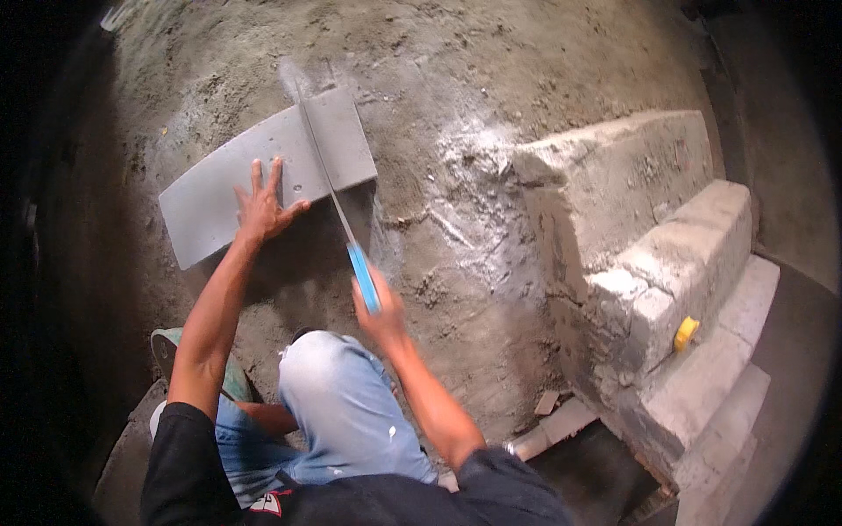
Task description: The person saws a lightweight concrete block by hand using a hand saw while sitting on the floor.
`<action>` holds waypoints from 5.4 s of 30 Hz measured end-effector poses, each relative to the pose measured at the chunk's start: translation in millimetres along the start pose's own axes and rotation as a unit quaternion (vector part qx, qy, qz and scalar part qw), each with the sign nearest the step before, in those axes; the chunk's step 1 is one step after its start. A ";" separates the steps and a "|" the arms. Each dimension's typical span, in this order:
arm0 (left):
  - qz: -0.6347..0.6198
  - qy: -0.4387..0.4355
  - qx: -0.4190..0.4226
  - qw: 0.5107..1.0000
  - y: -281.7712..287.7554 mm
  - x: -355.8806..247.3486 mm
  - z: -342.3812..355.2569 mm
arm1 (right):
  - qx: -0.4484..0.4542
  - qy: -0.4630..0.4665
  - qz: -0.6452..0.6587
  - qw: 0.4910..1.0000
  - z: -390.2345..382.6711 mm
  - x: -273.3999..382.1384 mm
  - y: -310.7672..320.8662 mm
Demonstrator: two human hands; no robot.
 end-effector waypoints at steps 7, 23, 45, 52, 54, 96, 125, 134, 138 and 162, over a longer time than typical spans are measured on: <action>0.013 -0.005 -0.031 0.999 -14.1 -14.8 8.8 | 0.019 -0.095 -0.049 0.994 53.1 5.8 -9.9; -0.021 0.004 -0.022 1.000 4.1 1.5 11.7 | 0.020 -0.055 -0.002 0.998 -22.4 -3.7 20.1; -0.051 -0.002 -0.013 0.999 -2.1 -9.2 15.2 | 0.028 -0.035 0.024 0.999 135.4 19.7 -35.9; -0.041 -0.009 -0.002 0.999 -10.9 5.8 9.6 | 0.021 -0.027 0.031 0.999 39.2 -1.1 -14.7; -0.070 0.006 0.003 0.998 -3.8 -1.0 2.0 | 0.040 -0.054 0.009 0.998 -40.3 -15.4 26.5; -0.070 0.005 -0.018 0.997 -12.2 -8.4 7.2 | 0.047 -0.045 -0.072 0.995 35.9 -18.8 -3.3; -0.051 -0.012 -0.047 0.998 -10.3 -6.0 12.6 | 0.032 -0.047 -0.006 0.998 -29.3 -23.2 37.8; -0.048 -0.017 -0.048 0.998 -8.3 6.3 11.1 | 0.024 -0.044 -0.009 0.999 -41.1 -24.9 32.2; -0.074 -0.020 -0.064 0.995 -10.6 -10.7 15.0 | 0.032 -0.078 -0.043 0.995 40.9 -18.3 4.0; -0.067 -0.018 -0.045 0.997 -7.6 -1.8 19.0 | 0.024 -0.078 -0.029 0.996 29.8 -27.1 -4.9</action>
Point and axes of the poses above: each hand's wrist, its own z-axis towards the middle knuckle, its own y-axis out of the back of the hand, x = y × z, the point moved 3 cm from there along z, towards the middle knuckle, and after that the axes turned 2 degrees about y, right-handed, at the moved point
